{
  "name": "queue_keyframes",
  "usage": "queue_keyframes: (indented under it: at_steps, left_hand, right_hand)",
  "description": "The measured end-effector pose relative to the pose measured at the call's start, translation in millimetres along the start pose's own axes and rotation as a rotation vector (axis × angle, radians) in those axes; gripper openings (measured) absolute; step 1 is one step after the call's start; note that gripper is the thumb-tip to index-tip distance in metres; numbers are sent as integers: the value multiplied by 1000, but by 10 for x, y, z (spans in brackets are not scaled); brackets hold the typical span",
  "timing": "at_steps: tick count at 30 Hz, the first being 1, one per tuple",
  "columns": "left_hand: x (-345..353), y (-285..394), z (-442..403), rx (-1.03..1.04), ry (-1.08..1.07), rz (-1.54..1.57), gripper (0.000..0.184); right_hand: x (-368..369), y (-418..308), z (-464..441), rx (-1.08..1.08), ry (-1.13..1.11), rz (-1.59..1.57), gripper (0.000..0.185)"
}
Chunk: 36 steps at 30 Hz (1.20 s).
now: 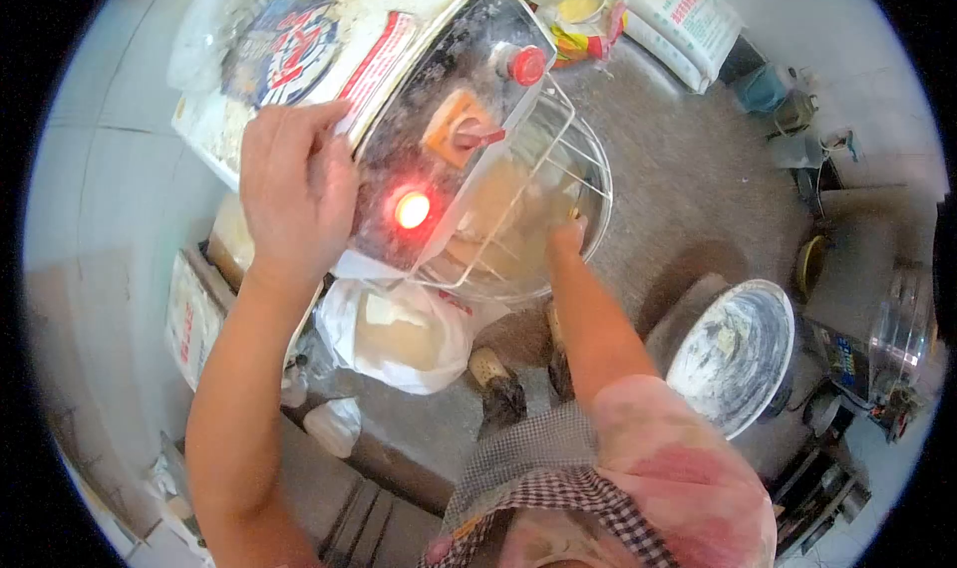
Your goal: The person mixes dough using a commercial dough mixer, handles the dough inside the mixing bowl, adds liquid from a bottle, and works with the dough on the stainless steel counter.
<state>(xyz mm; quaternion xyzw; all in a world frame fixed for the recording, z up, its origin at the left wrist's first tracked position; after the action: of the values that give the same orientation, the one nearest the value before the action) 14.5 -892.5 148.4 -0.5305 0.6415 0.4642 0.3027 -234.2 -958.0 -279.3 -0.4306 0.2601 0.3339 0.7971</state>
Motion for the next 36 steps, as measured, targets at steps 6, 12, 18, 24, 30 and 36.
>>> queue_keyframes:
  at_steps: [6, 12, 18, 24, 30, 36]
  left_hand:
    - [39, -12, 4, 6, -16, 29, 21]
    - [53, -31, 6, -2, -59, 61, 22]
    - [62, -50, 51, -49, -131, 61, 23]
    - [63, -40, 68, -79, -148, 63, 24]
    - [34, -16, 40, -40, -147, 23, 23]
    - [58, -27, 36, -49, -78, 93, 23]
  right_hand:
    - [575, 55, -256, -241, -444, 1131, 35]
    - [983, 682, -986, -313, -18, 673, 26]
    - [162, -123, -857, -374, 46, -99, 25]
    - [607, -169, -1268, -487, 4, 10, 27]
    - [-64, -201, -277, -171, -139, 64, 26]
    - [-34, -293, -536, -388, 50, -75, 31]
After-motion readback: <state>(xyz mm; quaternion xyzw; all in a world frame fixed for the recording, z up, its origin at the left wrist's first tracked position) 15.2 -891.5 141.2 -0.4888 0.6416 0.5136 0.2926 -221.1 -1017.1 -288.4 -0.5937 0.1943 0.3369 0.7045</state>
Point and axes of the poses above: each hand's wrist, its own z-axis away from the middle knuckle, its own x-axis out of the palm, y = z × x, the point moved 4 cm from there along -z, towards the middle knuckle, and after that the axes turned 9 degrees about -y, right-handed, at the moved point
